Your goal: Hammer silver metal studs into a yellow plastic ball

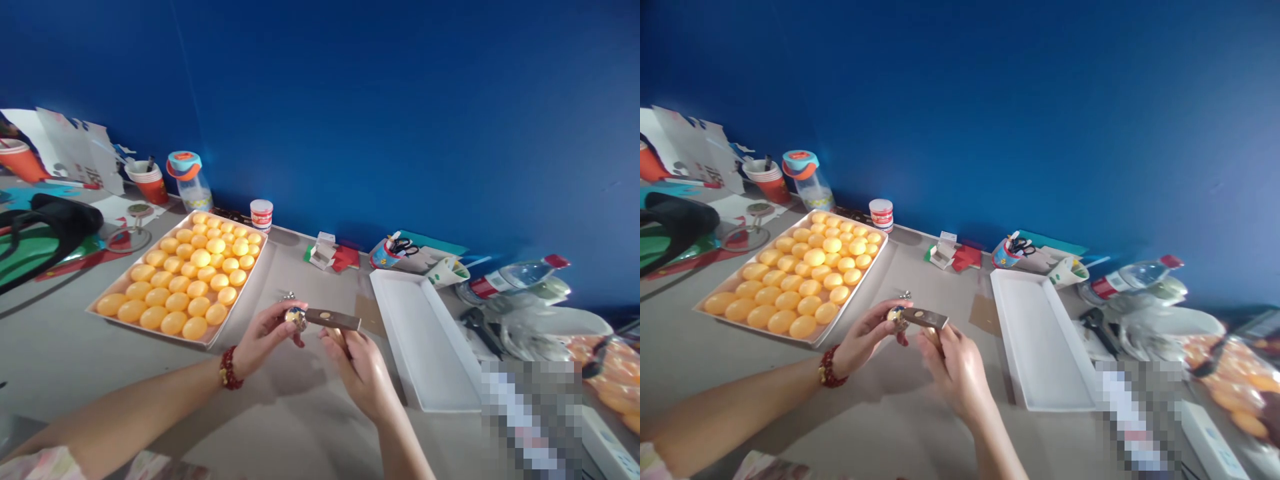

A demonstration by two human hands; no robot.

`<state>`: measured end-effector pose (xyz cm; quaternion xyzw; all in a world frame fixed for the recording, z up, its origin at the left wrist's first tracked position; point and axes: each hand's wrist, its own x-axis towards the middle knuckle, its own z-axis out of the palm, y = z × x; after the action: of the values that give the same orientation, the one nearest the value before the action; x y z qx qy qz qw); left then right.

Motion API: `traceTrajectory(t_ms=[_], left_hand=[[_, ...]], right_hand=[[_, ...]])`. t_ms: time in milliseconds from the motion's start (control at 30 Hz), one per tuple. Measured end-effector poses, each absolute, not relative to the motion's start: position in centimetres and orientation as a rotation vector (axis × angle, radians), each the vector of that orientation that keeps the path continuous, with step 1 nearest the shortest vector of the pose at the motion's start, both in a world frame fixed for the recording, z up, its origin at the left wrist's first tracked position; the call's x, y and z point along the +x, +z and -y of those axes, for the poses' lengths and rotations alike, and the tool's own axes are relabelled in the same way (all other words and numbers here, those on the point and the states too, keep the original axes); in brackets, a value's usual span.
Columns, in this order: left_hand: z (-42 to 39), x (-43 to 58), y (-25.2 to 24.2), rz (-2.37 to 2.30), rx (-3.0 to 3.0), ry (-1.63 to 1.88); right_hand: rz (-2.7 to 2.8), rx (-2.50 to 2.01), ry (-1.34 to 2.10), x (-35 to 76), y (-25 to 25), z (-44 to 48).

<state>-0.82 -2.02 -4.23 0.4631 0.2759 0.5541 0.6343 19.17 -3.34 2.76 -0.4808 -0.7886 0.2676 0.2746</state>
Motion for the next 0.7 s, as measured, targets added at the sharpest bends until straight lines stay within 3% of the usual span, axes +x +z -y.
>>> traceTrajectory(t_ms=[700], left_hand=[[2.2,-1.18,-4.01,-0.48,1.012,1.195]], right_hand=[[2.186,-1.317,0.579,18.63,2.75,3.13]])
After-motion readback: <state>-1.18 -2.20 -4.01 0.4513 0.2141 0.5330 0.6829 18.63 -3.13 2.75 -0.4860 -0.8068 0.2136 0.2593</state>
